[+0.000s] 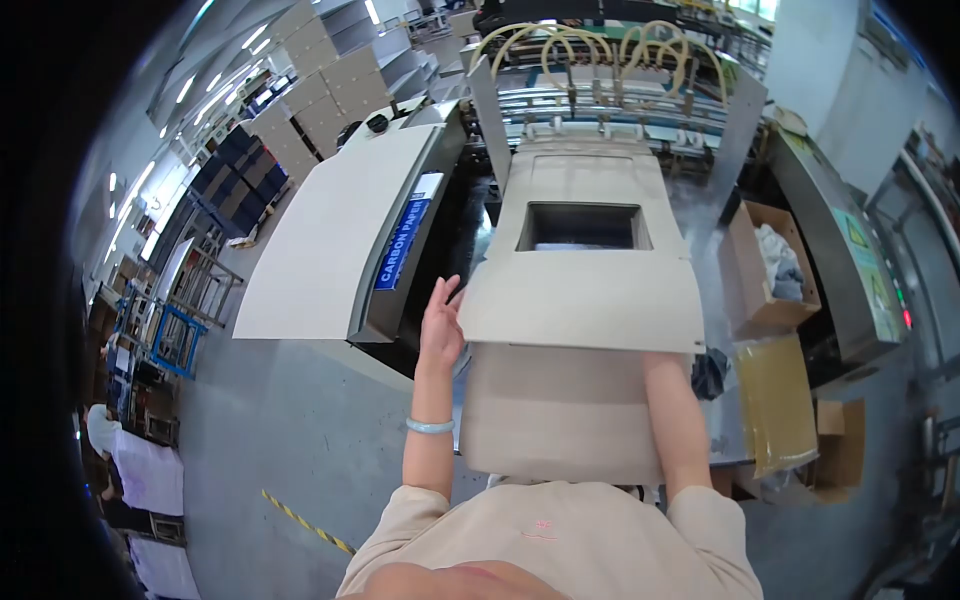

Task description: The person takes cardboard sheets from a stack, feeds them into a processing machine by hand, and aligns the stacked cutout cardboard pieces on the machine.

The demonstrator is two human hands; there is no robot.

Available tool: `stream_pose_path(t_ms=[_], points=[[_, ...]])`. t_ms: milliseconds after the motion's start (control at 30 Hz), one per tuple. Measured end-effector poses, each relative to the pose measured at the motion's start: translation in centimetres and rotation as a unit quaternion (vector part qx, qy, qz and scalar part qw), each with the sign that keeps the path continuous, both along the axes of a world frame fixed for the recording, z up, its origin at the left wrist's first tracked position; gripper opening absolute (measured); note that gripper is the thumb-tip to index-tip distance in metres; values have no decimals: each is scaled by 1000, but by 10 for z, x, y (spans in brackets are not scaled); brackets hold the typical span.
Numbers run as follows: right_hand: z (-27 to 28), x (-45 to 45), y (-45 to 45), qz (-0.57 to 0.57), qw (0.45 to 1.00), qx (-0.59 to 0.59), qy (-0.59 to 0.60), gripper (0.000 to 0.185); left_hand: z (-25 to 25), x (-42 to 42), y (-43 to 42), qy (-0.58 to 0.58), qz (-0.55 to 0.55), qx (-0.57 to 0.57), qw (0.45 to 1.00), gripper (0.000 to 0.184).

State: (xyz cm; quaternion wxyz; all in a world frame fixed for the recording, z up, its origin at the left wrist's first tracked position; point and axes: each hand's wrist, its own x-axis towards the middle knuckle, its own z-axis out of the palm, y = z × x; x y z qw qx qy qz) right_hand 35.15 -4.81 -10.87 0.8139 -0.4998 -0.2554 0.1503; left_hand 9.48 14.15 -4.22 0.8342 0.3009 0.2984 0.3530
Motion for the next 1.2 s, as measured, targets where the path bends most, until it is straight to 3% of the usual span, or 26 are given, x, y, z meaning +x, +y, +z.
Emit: stream_pose_path(t_ms=[33, 100, 167, 200, 333, 433, 500, 600, 667, 900, 933, 1000, 1200], points=[[0, -5, 7, 5, 1000, 2, -2, 44, -1, -1, -3, -2, 5, 2, 1000, 52], [0, -17, 21, 78, 977, 115, 164, 47, -4, -9, -16, 144, 59, 167, 974, 45], [1, -24, 34, 147, 908, 218, 325, 51, -6, -20, -26, 287, 111, 320, 896, 38], [2, -25, 39, 154, 907, 217, 326, 51, 0, -28, -32, 288, 118, 319, 895, 38], [6, -26, 59, 158, 881, 230, 383, 55, 44, -70, -59, 264, 136, 508, 808, 27], [6, -28, 65, 196, 863, 232, 403, 55, 69, -95, -62, 292, 266, 649, 650, 22], [7, -29, 67, 219, 846, 245, 419, 54, 82, -111, -58, 297, 310, 665, 611, 22], [23, -38, 65, 241, 841, 205, 440, 51, 103, -131, -47, 328, 323, 642, 613, 21], [29, -42, 62, 257, 835, 167, 457, 48, 111, -140, -28, 388, 306, 714, 496, 29], [12, -36, 69, 355, 782, 191, 474, 44, 106, -173, 14, 475, 111, 694, 530, 48], [17, -39, 69, 342, 788, 197, 473, 44, 107, -175, 16, 465, 101, 700, 532, 48], [30, -44, 71, 311, 805, 154, 482, 45, 109, -176, 19, 454, 89, 648, 605, 39], [34, -49, 68, 281, 814, 127, 492, 46, 113, -180, 30, 428, 55, 620, 656, 36]])
